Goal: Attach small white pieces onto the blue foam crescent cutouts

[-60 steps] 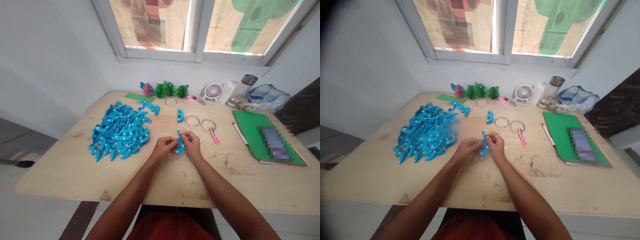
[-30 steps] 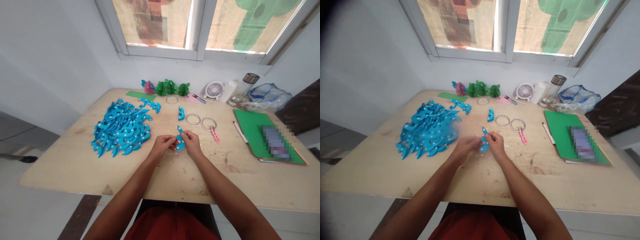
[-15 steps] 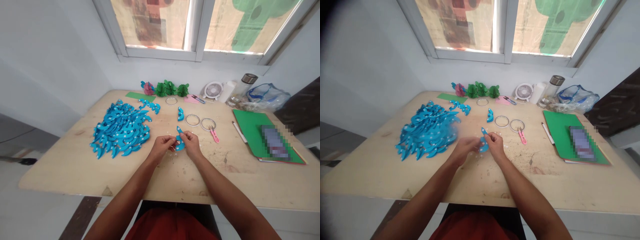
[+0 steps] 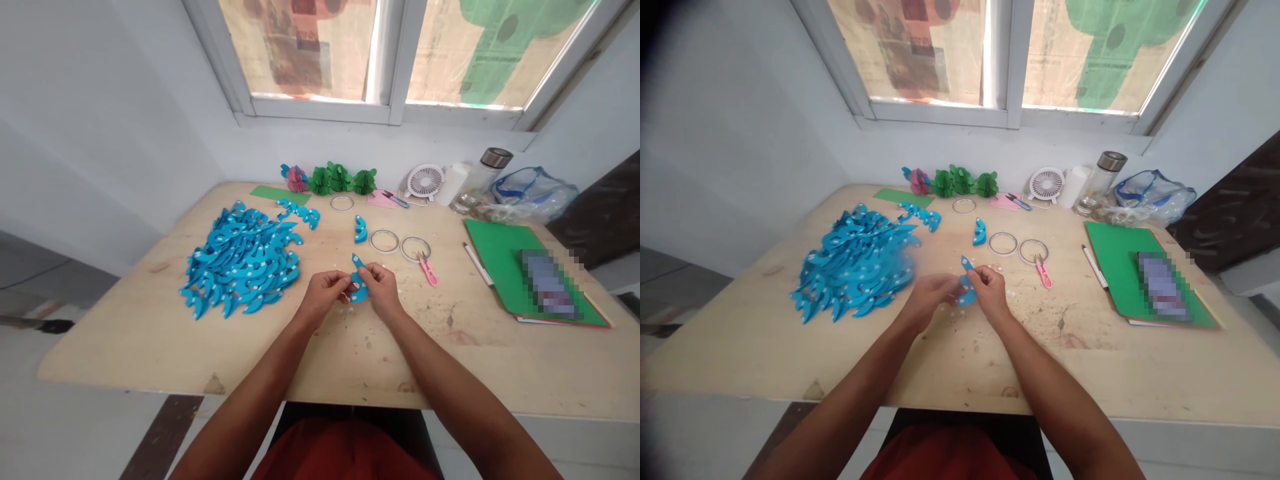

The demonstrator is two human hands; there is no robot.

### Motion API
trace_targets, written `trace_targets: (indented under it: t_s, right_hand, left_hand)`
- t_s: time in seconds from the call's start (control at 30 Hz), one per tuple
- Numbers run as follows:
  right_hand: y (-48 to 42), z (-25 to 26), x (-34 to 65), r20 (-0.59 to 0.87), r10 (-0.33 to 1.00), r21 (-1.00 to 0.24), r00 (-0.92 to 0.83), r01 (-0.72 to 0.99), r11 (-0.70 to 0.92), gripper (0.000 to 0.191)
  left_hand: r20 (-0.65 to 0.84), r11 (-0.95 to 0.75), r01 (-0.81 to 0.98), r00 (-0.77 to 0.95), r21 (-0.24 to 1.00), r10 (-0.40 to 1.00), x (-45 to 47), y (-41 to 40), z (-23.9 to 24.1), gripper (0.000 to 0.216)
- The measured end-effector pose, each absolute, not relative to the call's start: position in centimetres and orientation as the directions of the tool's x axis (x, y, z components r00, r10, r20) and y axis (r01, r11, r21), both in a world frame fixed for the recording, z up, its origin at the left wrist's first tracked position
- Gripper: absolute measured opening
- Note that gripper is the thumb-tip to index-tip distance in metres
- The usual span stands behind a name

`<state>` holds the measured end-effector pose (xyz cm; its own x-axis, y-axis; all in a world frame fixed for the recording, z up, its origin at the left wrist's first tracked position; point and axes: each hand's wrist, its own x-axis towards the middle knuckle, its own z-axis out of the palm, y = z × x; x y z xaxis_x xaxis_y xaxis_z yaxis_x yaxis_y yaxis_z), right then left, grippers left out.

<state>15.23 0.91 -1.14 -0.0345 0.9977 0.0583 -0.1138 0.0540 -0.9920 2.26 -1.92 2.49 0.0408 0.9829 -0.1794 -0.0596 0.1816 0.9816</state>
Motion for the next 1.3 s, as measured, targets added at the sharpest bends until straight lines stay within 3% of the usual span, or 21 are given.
trace_targets:
  t_s: [0.63, 1.0, 1.3]
  right_hand:
    - [0.8, -1.0, 15.2, 0.062, 0.998, -0.996, -0.030, -0.070, 0.059, 0.029]
    - [0.9, -1.1, 15.2, 0.096, 0.995, -0.994, -0.023, -0.054, 0.095, 0.026]
    - [0.9, -1.0, 15.3, 0.106, 0.994, -0.990, -0.028, -0.094, 0.103, 0.027]
  left_hand:
    - [-0.197, 0.204, -0.068, 0.087, 0.977, 0.976, 2.1, -2.0, 2.9, 0.019]
    - [-0.169, 0.168, -0.032, -0.011, 0.985, 0.986, 2.8, -1.4, 2.5, 0.019]
    - [-0.191, 0.200, -0.150, 0.071, 0.968, 0.979, 2.0, -1.0, 0.9, 0.027]
